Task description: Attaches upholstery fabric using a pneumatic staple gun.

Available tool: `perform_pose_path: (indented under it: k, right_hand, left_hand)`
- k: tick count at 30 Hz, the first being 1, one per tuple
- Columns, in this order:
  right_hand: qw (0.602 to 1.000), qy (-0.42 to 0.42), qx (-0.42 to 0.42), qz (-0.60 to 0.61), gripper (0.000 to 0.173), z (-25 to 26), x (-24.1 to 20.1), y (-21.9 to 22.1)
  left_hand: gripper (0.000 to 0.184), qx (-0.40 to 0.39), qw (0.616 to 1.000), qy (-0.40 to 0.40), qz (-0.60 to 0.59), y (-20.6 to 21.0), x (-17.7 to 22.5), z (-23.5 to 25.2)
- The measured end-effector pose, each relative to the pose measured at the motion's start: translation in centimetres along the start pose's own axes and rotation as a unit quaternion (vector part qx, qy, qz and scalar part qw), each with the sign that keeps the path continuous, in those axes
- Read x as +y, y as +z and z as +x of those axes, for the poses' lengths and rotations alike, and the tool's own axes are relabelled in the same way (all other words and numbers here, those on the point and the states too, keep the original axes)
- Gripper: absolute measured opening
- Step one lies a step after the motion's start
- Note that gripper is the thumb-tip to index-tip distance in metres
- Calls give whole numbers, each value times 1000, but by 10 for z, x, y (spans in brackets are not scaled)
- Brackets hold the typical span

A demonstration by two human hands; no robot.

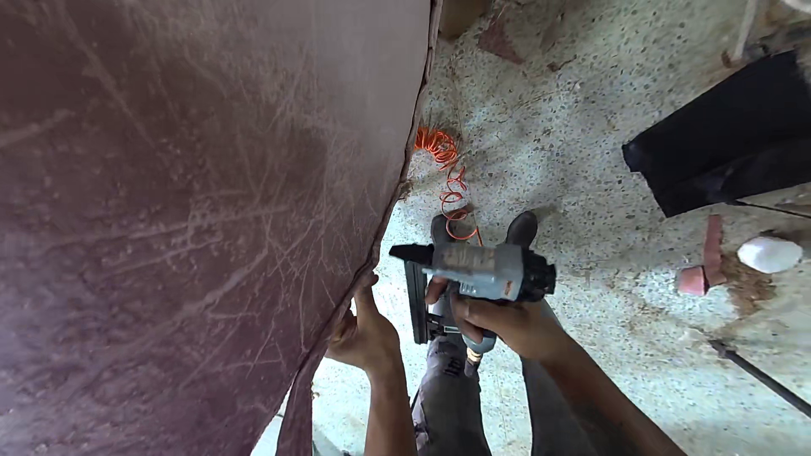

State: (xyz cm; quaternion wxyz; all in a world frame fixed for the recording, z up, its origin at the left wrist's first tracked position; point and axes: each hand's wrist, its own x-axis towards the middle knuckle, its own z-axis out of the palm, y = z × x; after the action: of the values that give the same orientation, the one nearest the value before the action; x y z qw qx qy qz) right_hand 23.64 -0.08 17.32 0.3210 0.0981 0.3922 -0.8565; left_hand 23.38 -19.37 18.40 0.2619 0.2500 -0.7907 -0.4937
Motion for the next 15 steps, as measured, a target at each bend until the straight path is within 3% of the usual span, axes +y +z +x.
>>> perform_pose_path:
  k: [7,15]
  right_hand:
    - [999,24,-27,22,20,8,9,14]
    - [995,13,-29,98,29,-3,24,19]
  left_hand:
    - [10,16,1000,1,-3,1,0,1]
    - [13,-5,999,-8,36,-4,6,3]
